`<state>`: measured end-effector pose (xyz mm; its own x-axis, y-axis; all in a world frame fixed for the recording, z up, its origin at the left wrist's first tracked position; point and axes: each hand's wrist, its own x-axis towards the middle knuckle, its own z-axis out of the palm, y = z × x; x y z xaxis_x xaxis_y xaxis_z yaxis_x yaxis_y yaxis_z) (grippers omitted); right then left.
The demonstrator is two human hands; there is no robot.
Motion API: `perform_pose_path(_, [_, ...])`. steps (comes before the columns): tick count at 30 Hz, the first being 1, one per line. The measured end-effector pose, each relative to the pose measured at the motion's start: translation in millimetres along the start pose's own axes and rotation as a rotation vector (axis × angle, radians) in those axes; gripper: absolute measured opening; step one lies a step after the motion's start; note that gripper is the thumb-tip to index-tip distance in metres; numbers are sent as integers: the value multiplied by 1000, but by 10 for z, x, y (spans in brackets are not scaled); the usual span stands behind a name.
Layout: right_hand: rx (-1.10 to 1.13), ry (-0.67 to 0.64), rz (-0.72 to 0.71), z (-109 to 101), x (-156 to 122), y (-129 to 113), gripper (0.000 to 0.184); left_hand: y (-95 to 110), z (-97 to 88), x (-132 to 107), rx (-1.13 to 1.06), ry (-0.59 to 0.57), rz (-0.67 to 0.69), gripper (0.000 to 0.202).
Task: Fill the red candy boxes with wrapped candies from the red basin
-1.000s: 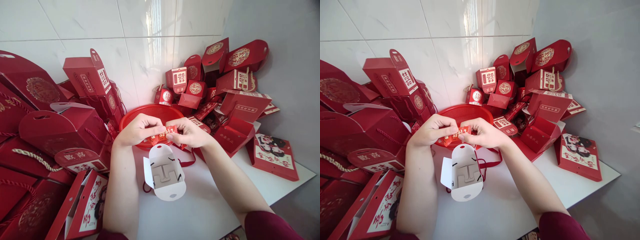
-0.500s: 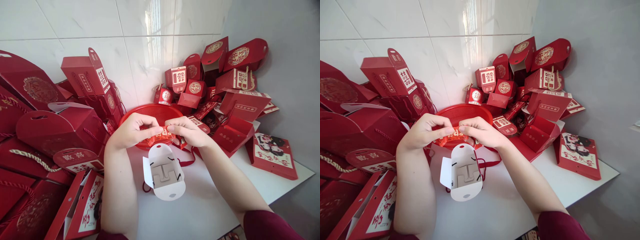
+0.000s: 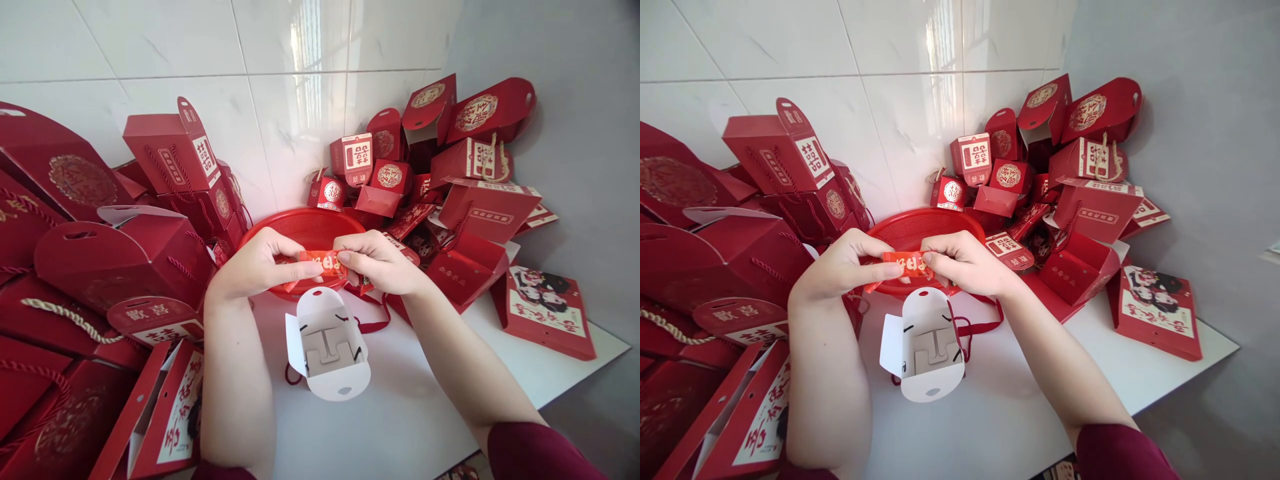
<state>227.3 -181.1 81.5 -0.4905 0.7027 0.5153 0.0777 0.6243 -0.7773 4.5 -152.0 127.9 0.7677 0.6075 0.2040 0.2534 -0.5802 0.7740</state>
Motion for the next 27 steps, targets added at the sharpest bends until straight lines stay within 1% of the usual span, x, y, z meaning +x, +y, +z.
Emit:
perform_pose_path(3, [-13,6,-10,2,2,-2,34,34,7,5,-6,-64,-44,34])
perform_pose_path(6, [6,19,-2,0,-3,0,35,28,-3,11,-22,-114,-39,33])
perform_pose_path(8, [94,54,-8,-5,-8,9,31,-7,-17,11,-59,-131,-13,34])
perform_pose_path(10, [232,64,-46,-11,-13,27,27,-70,-23,18,-131,-127,8,28])
perform_pose_path(12, [311,14,-71,-12,-16,50,36,-149,-11,43,-217,-100,36,25])
perform_pose_path(14, [284,-29,-70,-5,-16,66,46,-214,17,88,-282,-85,70,26])
perform_pose_path(15, [257,-30,-65,1,-16,67,47,-231,34,113,-297,-92,79,27])
perform_pose_path(17, [227,-9,-65,10,-23,44,39,-218,67,152,-282,-137,68,29])
perform_pose_path(19, [196,-7,-73,8,-48,-29,25,-131,95,152,-218,-203,37,31])
perform_pose_path(21, [112,-73,-69,-5,-102,-165,17,28,132,99,-129,-282,13,32])
perform_pose_path(22, [52,-139,-66,-10,-142,-256,16,129,159,52,-78,-324,5,31])
perform_pose_path(24, [-71,-328,-59,-2,-246,-471,15,356,238,-67,53,-400,3,26])
perform_pose_path(25, [-132,-427,-62,13,-309,-585,15,468,287,-132,138,-416,0,22])
perform_pose_path(26, [-196,-504,-74,37,-377,-696,17,571,339,-197,205,-401,16,19])
perform_pose_path(27, [-264,-550,-95,65,-446,-797,19,660,389,-257,258,-416,49,19])
